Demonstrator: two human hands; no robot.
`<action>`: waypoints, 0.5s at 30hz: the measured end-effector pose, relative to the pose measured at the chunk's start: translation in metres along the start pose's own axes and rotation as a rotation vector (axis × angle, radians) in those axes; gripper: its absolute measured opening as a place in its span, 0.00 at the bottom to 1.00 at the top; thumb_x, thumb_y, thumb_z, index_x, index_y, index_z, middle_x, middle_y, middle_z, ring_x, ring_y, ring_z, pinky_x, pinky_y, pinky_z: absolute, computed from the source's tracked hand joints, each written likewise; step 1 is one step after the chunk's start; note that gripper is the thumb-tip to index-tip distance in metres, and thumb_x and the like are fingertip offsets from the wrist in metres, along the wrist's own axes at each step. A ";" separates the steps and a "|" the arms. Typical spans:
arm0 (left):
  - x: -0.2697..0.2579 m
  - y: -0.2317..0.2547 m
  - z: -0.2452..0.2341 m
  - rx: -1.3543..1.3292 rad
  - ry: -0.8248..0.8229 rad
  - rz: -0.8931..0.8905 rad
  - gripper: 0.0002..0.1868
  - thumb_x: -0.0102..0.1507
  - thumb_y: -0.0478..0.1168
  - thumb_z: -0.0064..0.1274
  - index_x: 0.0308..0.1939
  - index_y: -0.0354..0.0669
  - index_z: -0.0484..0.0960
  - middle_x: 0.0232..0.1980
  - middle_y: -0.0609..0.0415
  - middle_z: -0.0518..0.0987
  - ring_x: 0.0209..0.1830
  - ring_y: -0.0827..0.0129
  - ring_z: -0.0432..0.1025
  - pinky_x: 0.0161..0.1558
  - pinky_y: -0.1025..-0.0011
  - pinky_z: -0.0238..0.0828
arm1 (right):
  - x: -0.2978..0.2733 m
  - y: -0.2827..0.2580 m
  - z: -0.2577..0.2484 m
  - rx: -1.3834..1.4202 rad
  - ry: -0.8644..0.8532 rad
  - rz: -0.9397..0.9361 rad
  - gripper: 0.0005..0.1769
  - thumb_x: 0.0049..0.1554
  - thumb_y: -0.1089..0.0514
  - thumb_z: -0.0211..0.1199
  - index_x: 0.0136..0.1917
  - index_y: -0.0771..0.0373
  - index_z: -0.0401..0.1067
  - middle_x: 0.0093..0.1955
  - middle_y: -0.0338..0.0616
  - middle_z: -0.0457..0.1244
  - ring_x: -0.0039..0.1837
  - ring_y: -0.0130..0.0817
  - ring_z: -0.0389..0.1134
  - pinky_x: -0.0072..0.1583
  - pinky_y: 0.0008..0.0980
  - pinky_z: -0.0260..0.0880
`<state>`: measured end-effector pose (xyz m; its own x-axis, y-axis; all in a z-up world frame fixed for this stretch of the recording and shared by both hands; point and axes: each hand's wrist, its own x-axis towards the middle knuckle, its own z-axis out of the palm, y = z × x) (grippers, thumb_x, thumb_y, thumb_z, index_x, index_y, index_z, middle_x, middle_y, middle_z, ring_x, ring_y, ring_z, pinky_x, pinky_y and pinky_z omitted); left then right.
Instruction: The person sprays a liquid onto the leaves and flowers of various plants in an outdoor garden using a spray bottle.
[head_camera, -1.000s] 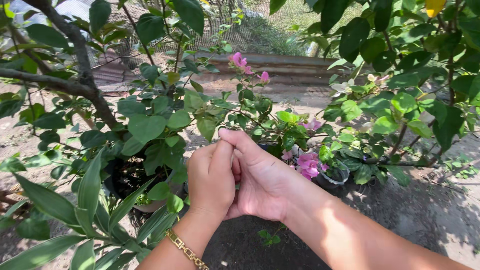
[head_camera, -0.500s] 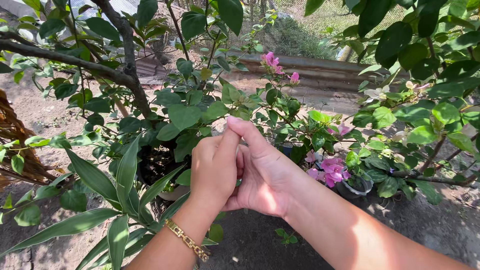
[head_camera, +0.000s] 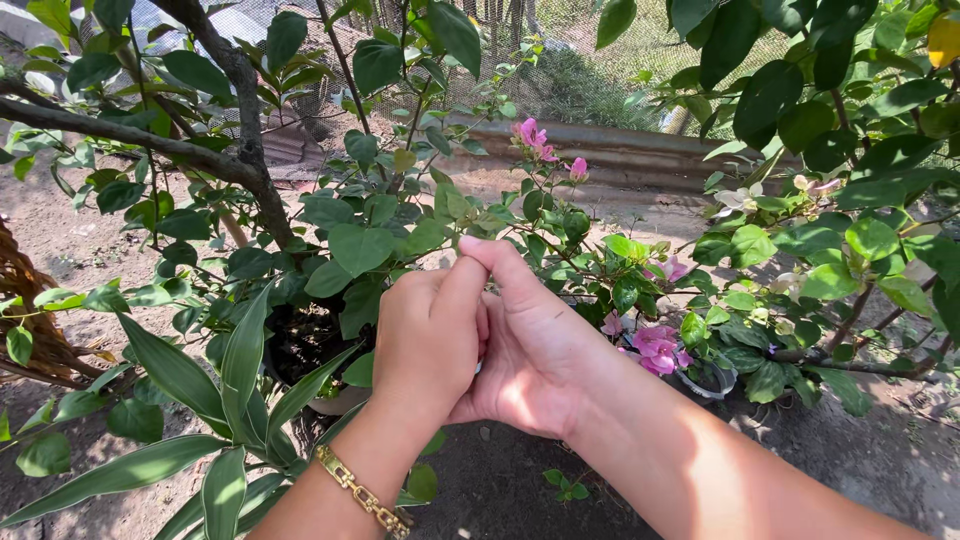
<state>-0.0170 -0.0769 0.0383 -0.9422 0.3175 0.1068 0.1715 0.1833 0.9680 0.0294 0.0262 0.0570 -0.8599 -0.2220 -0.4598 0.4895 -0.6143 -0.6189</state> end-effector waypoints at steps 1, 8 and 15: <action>0.001 0.002 0.000 0.001 -0.007 -0.014 0.34 0.61 0.59 0.43 0.13 0.33 0.78 0.12 0.49 0.75 0.14 0.64 0.73 0.24 0.63 0.68 | -0.001 -0.002 0.000 0.005 -0.027 0.003 0.46 0.51 0.25 0.56 0.64 0.66 0.66 0.62 0.53 0.64 0.64 0.50 0.67 0.66 0.68 0.64; 0.008 0.015 -0.001 -0.007 -0.031 -0.118 0.34 0.61 0.59 0.43 0.13 0.32 0.77 0.13 0.48 0.75 0.15 0.62 0.72 0.23 0.62 0.67 | -0.004 -0.008 -0.001 0.043 -0.087 0.006 0.52 0.50 0.21 0.55 0.66 0.70 0.64 0.63 0.56 0.64 0.65 0.51 0.67 0.66 0.67 0.64; 0.008 0.010 0.001 -0.031 -0.026 -0.043 0.33 0.61 0.57 0.42 0.14 0.32 0.77 0.13 0.48 0.75 0.14 0.63 0.73 0.23 0.63 0.68 | -0.003 -0.010 0.000 0.021 -0.065 0.021 0.51 0.51 0.24 0.57 0.67 0.69 0.63 0.64 0.55 0.63 0.66 0.49 0.67 0.67 0.66 0.64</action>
<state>-0.0226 -0.0716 0.0487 -0.9406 0.3343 0.0596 0.1218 0.1684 0.9782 0.0266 0.0335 0.0645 -0.8573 -0.2830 -0.4300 0.5050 -0.6243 -0.5960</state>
